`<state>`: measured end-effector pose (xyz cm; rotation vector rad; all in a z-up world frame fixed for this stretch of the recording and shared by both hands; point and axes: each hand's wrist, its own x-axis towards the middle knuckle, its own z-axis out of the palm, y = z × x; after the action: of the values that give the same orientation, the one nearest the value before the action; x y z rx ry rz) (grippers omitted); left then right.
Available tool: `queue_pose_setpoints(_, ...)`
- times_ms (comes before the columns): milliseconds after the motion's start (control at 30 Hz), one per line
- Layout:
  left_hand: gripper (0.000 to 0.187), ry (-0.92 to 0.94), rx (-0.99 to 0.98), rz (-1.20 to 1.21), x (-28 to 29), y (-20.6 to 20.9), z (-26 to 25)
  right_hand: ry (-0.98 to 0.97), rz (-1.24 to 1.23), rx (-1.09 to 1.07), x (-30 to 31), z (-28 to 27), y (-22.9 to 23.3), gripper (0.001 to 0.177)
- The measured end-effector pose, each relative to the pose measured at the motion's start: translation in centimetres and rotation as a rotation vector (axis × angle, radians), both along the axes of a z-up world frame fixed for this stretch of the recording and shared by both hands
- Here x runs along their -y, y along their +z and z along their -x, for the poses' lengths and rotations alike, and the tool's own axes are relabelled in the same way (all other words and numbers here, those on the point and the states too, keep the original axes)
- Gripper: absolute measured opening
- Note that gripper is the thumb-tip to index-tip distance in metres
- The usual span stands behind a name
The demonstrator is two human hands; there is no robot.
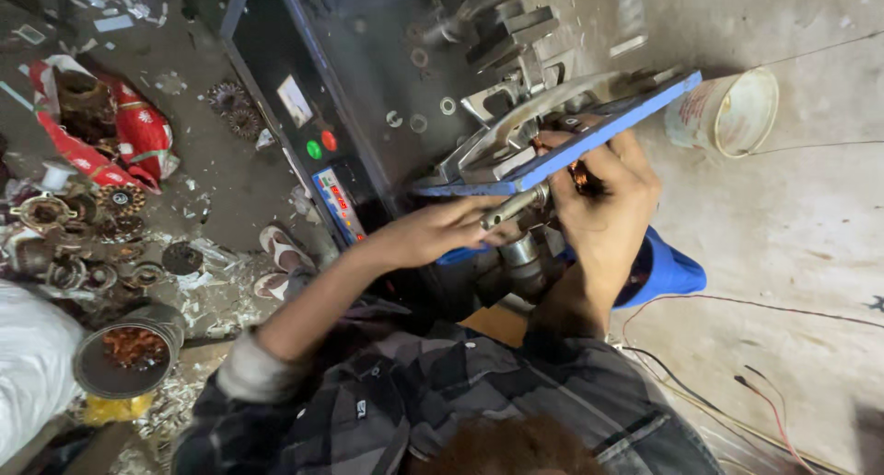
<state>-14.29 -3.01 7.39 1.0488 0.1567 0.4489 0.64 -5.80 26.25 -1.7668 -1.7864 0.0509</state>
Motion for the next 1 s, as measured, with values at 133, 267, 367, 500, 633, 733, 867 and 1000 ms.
queue_pose_setpoints(133, 0.042, 0.079, -0.19, -0.513, -1.9, 4.8, 7.1, -0.009, 0.027, -0.018, 0.2, 0.0, 0.3, 0.037)
queue_pose_setpoints(267, 0.033, 0.438, -0.222, -0.493, -2.6, 9.3, 10.7, -0.013, 0.015, -0.012, -0.1, 0.1, 0.2, 0.035)
queue_pose_setpoints(367, 0.021, 0.771, -0.102, -0.424, -3.3, 11.3, 11.0, -0.019, 0.014, -0.03, 0.0, 0.1, 0.1, 0.034)
queue_pose_setpoints(500, 0.025, 1.032, -0.036, -0.697, -6.4, 13.6, 9.9, -0.032, 0.021, -0.003, 0.1, 0.0, 0.2, 0.033)
queue_pose_setpoints(633, 0.04, 1.015, -0.001, -0.947, -11.1, 14.9, 7.1, -0.011, -0.006, -0.004, 0.0, 0.1, 0.1, 0.032)
queue_pose_setpoints(733, 0.042, 0.941, 0.146, -0.828, -13.8, 13.2, 3.8, -0.001, -0.007, -0.023, -0.1, 0.0, 0.2, 0.03)
queue_pose_setpoints(867, 0.047, 0.915, 0.402, -0.129, -14.9, 8.2, 0.0, 0.013, -0.009, -0.067, -0.3, -0.3, 0.1, 0.029)
queue_pose_setpoints(1000, 0.049, 1.019, 0.559, 0.101, -15.9, 5.0, -1.5, -0.014, 0.004, -0.021, 0.0, -0.7, -0.2, 0.028)
